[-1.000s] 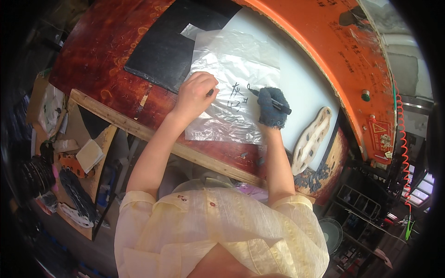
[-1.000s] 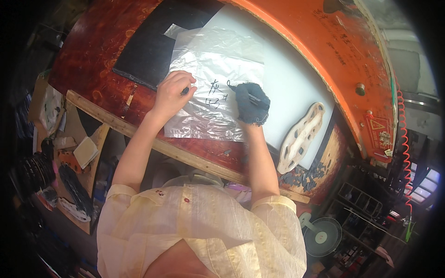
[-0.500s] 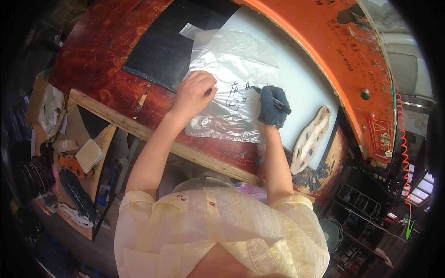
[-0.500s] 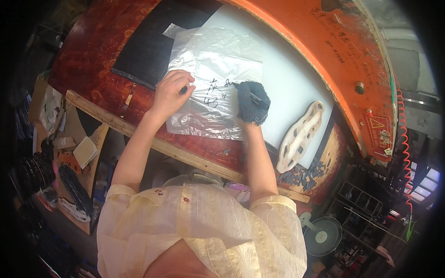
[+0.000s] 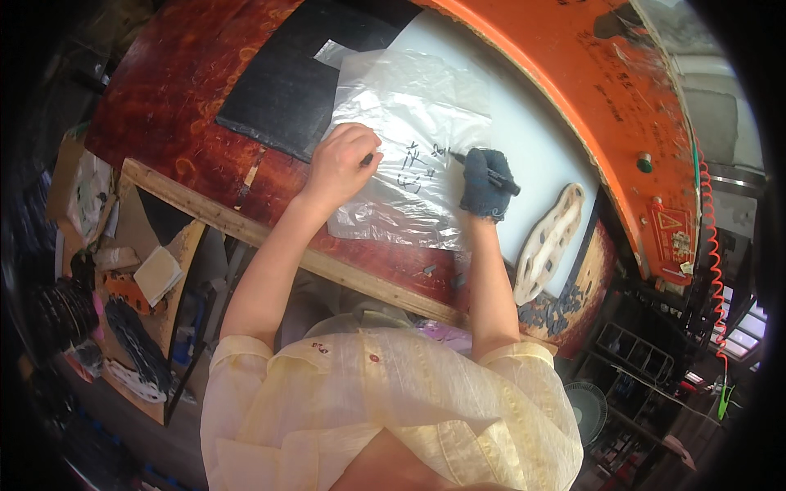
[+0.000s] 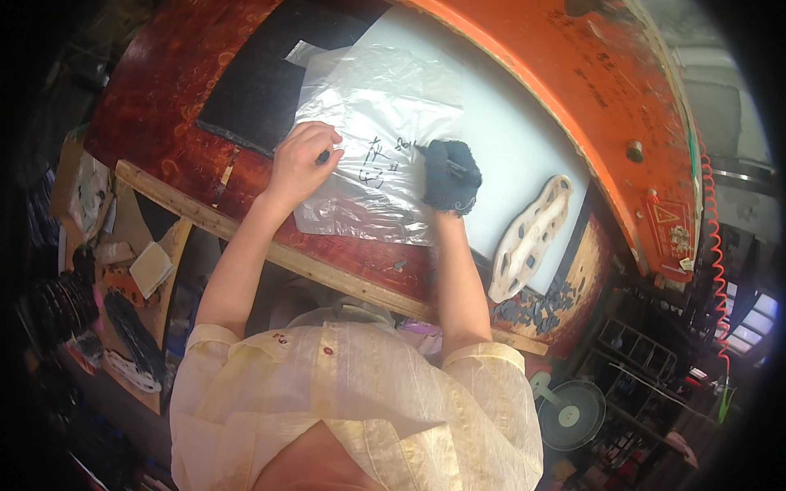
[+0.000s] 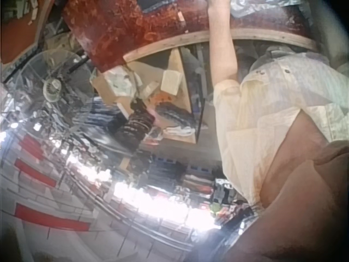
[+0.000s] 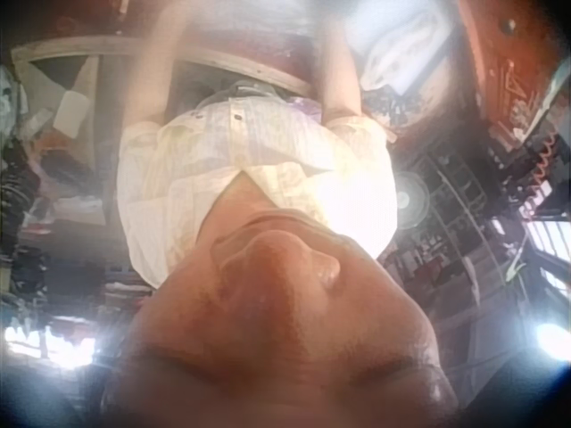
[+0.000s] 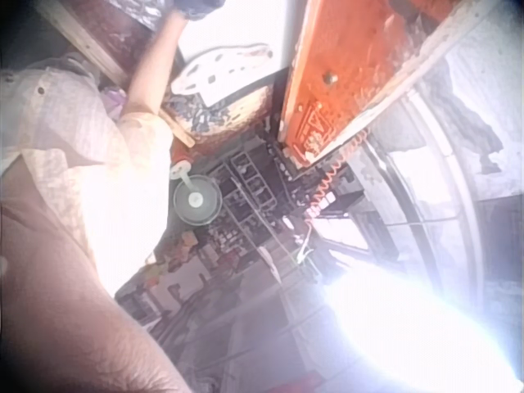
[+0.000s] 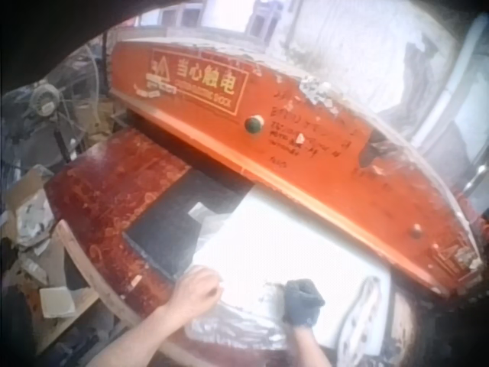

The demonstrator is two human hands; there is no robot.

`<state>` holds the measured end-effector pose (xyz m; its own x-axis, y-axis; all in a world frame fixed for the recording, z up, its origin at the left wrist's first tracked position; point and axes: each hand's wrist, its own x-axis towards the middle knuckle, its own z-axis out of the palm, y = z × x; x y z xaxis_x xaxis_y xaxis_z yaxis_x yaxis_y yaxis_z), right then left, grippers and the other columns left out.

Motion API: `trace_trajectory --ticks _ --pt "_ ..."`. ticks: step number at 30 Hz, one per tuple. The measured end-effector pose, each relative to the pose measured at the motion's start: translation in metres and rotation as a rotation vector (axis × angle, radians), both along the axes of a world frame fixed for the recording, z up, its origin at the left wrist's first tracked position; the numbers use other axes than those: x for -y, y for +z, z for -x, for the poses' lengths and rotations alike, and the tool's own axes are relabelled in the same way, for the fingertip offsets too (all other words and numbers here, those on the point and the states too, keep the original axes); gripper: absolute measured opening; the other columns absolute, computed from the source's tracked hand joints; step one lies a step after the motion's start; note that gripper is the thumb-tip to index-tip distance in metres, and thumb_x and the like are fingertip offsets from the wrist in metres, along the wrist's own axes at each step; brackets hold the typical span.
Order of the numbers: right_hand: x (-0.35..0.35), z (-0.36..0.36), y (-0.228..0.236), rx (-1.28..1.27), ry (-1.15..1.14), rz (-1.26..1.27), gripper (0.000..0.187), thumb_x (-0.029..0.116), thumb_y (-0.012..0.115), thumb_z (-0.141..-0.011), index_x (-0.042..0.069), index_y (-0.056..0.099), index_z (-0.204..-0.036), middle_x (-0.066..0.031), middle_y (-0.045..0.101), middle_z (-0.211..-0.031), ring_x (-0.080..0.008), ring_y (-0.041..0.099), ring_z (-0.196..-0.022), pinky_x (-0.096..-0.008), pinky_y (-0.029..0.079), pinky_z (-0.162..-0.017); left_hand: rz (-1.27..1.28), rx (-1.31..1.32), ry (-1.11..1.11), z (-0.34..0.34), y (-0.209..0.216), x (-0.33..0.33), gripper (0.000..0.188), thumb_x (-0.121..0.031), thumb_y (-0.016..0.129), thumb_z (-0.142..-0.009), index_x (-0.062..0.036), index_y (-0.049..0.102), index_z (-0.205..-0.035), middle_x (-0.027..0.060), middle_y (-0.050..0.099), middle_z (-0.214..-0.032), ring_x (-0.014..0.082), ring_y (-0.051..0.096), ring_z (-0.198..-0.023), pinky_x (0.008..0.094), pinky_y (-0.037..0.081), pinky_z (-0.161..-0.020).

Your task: The person handles several gray molded plastic parts, places them into a clear plastic bag, and writes on the bag with a marker. They then use a green tool to scrape residue from a white mold and place the mold on the table.

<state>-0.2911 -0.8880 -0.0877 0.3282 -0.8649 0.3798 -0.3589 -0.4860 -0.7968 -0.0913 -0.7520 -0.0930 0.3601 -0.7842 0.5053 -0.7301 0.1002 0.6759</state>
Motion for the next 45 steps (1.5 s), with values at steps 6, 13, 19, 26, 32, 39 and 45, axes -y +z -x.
trace_trajectory --ticks 6,13,19,26,32,39,45 --pt "-0.005 0.018 0.027 0.202 -0.051 -0.203 0.016 0.017 0.057 -0.083 0.001 0.057 -0.080 -0.0059 0.056 -0.065 -0.0141 0.052 -0.058 -0.0305 0.041 -0.056 0.019 0.065 0.075 -0.003 -0.002 0.008 0.017 -0.005 0.069 -0.070 -0.0042 0.052 -0.069 0.0060 0.064 -0.088 0.0251 0.060 -0.090 0.0344 0.048 -0.072" --pt "-0.035 0.015 0.004 0.330 0.086 -0.242 0.023 0.021 0.054 -0.086 0.000 0.057 -0.093 -0.0061 0.058 -0.069 -0.0133 0.053 -0.062 -0.0293 0.043 -0.061 0.018 0.078 0.027 0.001 0.021 0.006 0.017 -0.009 0.070 -0.070 -0.0050 0.054 -0.068 0.0048 0.064 -0.089 0.0229 0.060 -0.091 0.0337 0.047 -0.072" --pt "-0.037 0.014 0.003 0.241 0.028 -0.287 0.018 0.017 0.054 -0.085 0.000 0.057 -0.093 -0.0074 0.059 -0.072 -0.0141 0.054 -0.063 -0.0283 0.044 -0.061 0.064 0.149 -0.300 0.050 0.035 -0.007 0.016 -0.012 0.071 -0.068 -0.0068 0.056 -0.068 0.0009 0.065 -0.092 0.0189 0.059 -0.091 0.0327 0.047 -0.073" --pt "-0.038 0.017 0.007 -0.108 0.091 -0.106 0.017 0.019 0.060 -0.084 0.002 0.062 -0.078 -0.0040 0.060 -0.067 -0.0102 0.053 -0.057 -0.0265 0.043 -0.054 -0.013 0.108 -0.383 0.048 0.002 -0.010 0.015 -0.012 0.072 -0.067 -0.0079 0.057 -0.068 -0.0014 0.064 -0.095 0.0187 0.056 -0.093 0.0327 0.047 -0.073" --pt "-0.038 0.029 0.008 0.003 -0.008 -0.378 0.017 0.018 0.060 -0.084 0.001 0.061 -0.079 -0.0048 0.060 -0.067 -0.0110 0.053 -0.057 -0.0272 0.043 -0.055 -0.015 0.139 -0.381 0.047 0.000 -0.011 0.016 -0.011 0.072 -0.068 -0.0075 0.056 -0.068 -0.0018 0.064 -0.095 0.0192 0.056 -0.092 0.0326 0.048 -0.074" --pt "-0.034 0.034 0.008 -0.129 0.066 -0.132 0.016 0.017 0.060 -0.083 0.001 0.062 -0.080 -0.0051 0.060 -0.065 -0.0120 0.054 -0.056 -0.0273 0.045 -0.055 -0.015 0.101 -0.368 0.049 0.004 -0.012 0.018 -0.010 0.072 -0.067 -0.0071 0.055 -0.065 -0.0018 0.065 -0.096 0.0189 0.056 -0.092 0.0320 0.049 -0.072" --pt "-0.034 0.038 0.005 -0.078 0.080 -0.134 0.016 0.016 0.060 -0.083 0.001 0.063 -0.081 -0.0047 0.058 -0.061 -0.0114 0.053 -0.055 -0.0275 0.043 -0.053 -0.019 0.108 -0.349 0.050 0.006 -0.014 0.021 -0.010 0.073 -0.066 -0.0069 0.053 -0.063 -0.0024 0.066 -0.096 0.0189 0.057 -0.092 0.0316 0.050 -0.071"
